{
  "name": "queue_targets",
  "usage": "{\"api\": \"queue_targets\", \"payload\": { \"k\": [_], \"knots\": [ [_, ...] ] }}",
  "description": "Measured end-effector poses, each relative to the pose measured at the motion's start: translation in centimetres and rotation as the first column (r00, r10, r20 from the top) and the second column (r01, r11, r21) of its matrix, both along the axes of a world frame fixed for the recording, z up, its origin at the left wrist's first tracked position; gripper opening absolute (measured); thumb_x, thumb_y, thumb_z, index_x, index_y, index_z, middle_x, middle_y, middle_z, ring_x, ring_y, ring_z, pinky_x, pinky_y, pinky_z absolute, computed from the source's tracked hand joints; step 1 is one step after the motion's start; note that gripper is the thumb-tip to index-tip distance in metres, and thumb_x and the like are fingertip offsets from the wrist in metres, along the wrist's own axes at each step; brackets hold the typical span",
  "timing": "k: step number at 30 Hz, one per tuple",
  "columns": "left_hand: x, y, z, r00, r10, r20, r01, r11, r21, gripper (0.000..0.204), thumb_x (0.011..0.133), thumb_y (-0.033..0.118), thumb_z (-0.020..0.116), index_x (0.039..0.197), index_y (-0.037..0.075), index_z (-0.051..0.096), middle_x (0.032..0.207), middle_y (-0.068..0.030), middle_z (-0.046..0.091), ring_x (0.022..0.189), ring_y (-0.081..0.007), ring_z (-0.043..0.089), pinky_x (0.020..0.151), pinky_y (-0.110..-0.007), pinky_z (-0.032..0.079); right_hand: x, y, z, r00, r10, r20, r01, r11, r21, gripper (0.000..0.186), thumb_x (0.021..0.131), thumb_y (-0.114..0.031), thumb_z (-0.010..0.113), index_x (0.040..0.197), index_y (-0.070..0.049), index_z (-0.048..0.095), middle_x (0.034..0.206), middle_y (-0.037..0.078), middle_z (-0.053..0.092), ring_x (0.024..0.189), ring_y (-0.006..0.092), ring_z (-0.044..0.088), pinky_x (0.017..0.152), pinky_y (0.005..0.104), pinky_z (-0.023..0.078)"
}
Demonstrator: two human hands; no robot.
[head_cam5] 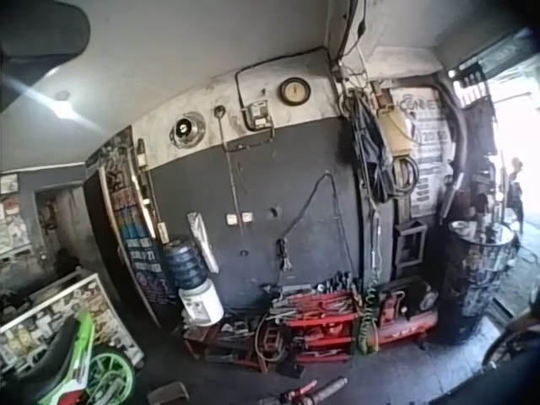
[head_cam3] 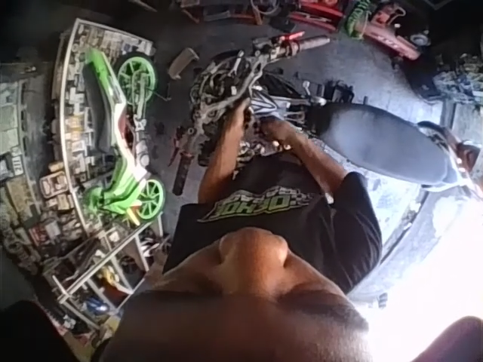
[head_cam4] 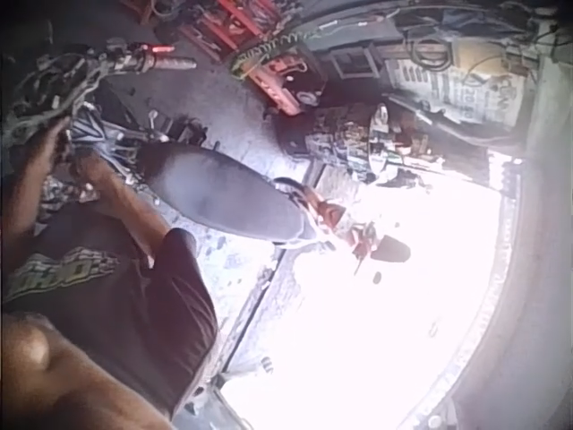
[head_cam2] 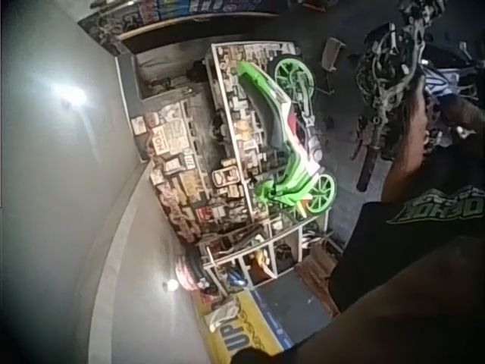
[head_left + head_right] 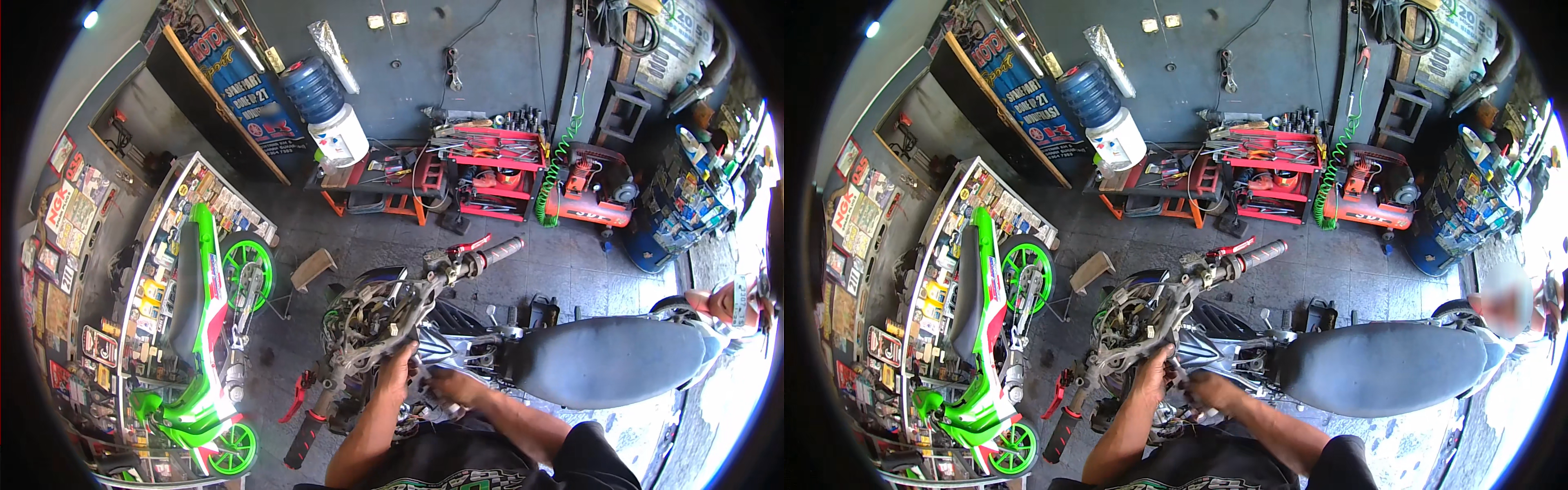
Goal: Adjusting wiring and front assembly components of a motorcycle.
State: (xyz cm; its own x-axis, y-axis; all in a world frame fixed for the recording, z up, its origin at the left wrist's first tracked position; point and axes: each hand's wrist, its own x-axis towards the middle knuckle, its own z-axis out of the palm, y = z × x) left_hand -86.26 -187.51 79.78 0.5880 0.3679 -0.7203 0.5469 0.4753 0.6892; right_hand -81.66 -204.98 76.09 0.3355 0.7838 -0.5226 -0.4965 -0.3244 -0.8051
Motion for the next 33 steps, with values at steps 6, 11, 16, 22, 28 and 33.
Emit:
{"api": "queue_targets", "payload": {
  "k": [6,11,16,22,28,33],
  "knots": [
    [-0.5,-0.2,-0.3,0.998,0.055,0.017,-0.055,0.998,-0.02,0.039,0.083,0.044,0.072,0.107,0.015,0.063,0.089,-0.0018,0.062,0.078,-0.015,0.06,0.07,-0.031,0.046,6.4,-1.0,3.9,0.575,0.311,0.757,-0.05,0.937,-0.346,0.037,0.09,-0.037,0.059,0.11,-0.007,0.07,0.094,0.017,0.072,0.086,0.0313,0.07,0.077,0.0396,0.054],
    [-0.4,0.1,-1.2,0.996,0.077,0.052,-0.077,0.997,-0.007,0.038,0.084,0.044,0.071,0.107,0.015,0.063,0.087,-0.0034,0.064,0.077,-0.0155,0.06,0.07,-0.031,0.048,1.2,-0.8,5.4,0.907,0.186,0.377,-0.142,0.98,-0.141,0.032,0.094,-0.031,0.059,0.105,-0.003,0.068,0.084,0.01,0.069,0.074,0.0183,0.066,0.07,0.0332,0.053],
    [-0.2,-0.1,0.0,0.997,0.069,0.035,-0.067,0.997,-0.047,0.032,0.081,0.037,0.076,0.102,0.016,0.065,0.084,0.0001,0.063,0.073,-0.0145,0.058,0.066,-0.03,0.045,-2.3,1.0,1.5,0.968,-0.136,-0.213,0.144,0.989,0.023,0.031,0.096,-0.027,0.056,0.11,-0.001,0.064,0.092,0.008,0.068,0.07,0.0158,0.064,0.066,0.0311,0.054],
    [-0.2,0.1,-0.3,1.0,0.028,0.013,-0.027,0.998,-0.055,0.043,0.082,0.045,0.071,0.111,0.014,0.062,0.091,-0.0039,0.06,0.085,-0.0162,0.059,0.071,-0.032,0.045,6.7,-0.8,3.4,0.666,0.242,0.705,-0.082,0.964,-0.254,0.035,0.09,-0.039,0.059,0.104,-0.01,0.073,0.097,0.018,0.071,0.09,0.0368,0.068,0.079,0.0463,0.053],
    [-0.1,-0.4,-1.1,0.99,0.1,0.098,-0.096,0.994,-0.044,0.037,0.084,0.04,0.072,0.108,0.013,0.062,0.091,-0.0066,0.062,0.075,-0.019,0.06,0.068,-0.033,0.05,1.1,-0.3,3.4,0.905,0.106,0.412,-0.013,0.975,-0.222,0.033,0.092,-0.032,0.058,0.107,-0.005,0.07,0.098,0.017,0.07,0.089,0.0266,0.068,0.08,0.0385,0.053],
    [-0.3,-0.2,-0.9,0.993,0.087,0.074,-0.081,0.994,-0.079,0.032,0.083,0.036,0.074,0.103,0.013,0.063,0.086,-0.0023,0.06,0.075,-0.0173,0.058,0.069,-0.032,0.049,-3.1,1.0,3.5,0.969,-0.133,0.21,0.094,0.978,0.187,0.039,0.09,-0.027,0.062,0.123,-0.006,0.064,0.102,0.015,0.068,0.102,0.0279,0.065,0.085,0.0367,0.052]
  ]
}}
